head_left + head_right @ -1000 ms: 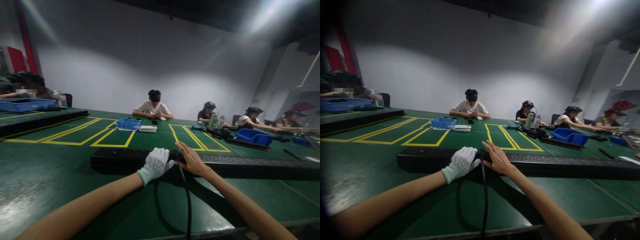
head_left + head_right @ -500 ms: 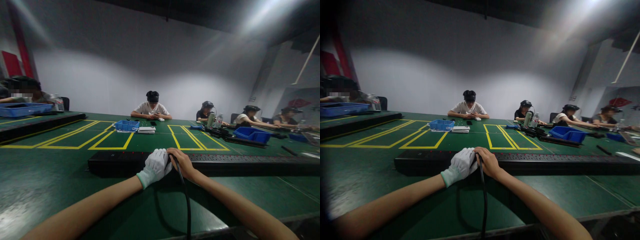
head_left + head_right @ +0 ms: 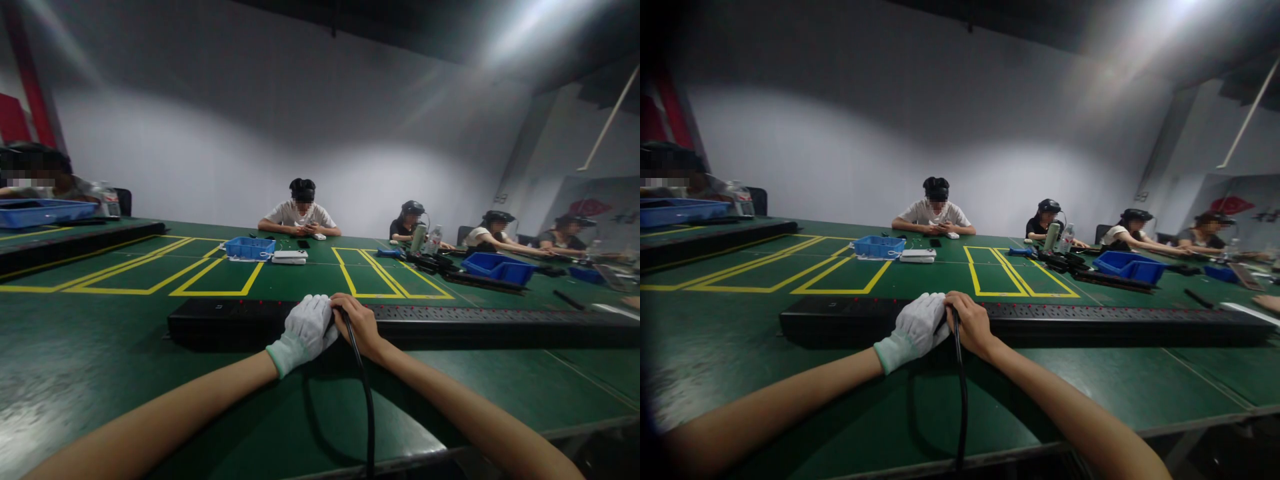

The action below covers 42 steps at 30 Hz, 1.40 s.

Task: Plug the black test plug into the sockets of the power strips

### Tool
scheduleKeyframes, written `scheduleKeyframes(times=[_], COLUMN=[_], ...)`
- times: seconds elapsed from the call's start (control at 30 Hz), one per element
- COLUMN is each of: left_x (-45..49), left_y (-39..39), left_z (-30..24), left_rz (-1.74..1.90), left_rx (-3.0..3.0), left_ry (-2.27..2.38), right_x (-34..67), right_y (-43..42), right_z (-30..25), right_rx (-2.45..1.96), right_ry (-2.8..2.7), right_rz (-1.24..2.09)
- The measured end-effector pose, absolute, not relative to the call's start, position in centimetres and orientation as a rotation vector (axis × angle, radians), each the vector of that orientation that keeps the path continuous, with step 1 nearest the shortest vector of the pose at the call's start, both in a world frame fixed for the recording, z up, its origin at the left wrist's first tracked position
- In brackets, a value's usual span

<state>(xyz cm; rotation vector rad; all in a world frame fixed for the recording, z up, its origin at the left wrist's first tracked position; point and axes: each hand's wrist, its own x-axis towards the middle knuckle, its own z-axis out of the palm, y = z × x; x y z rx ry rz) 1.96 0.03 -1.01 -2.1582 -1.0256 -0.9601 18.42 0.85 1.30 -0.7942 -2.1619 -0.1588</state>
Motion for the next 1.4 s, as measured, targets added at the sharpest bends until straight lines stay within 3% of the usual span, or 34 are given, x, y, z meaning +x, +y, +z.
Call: scheduleKeyframes(times=[1.4], left_x=[1.82], left_y=[-0.04], left_z=[-1.35], left_rz=[-0.974], left_rx=[-2.14], left_ry=[-0.98], right_x=[18.85], right_y=[0.85], right_z=[1.69], right_rx=[-0.685], right_ry=[-2.2], right_rz=[-0.065])
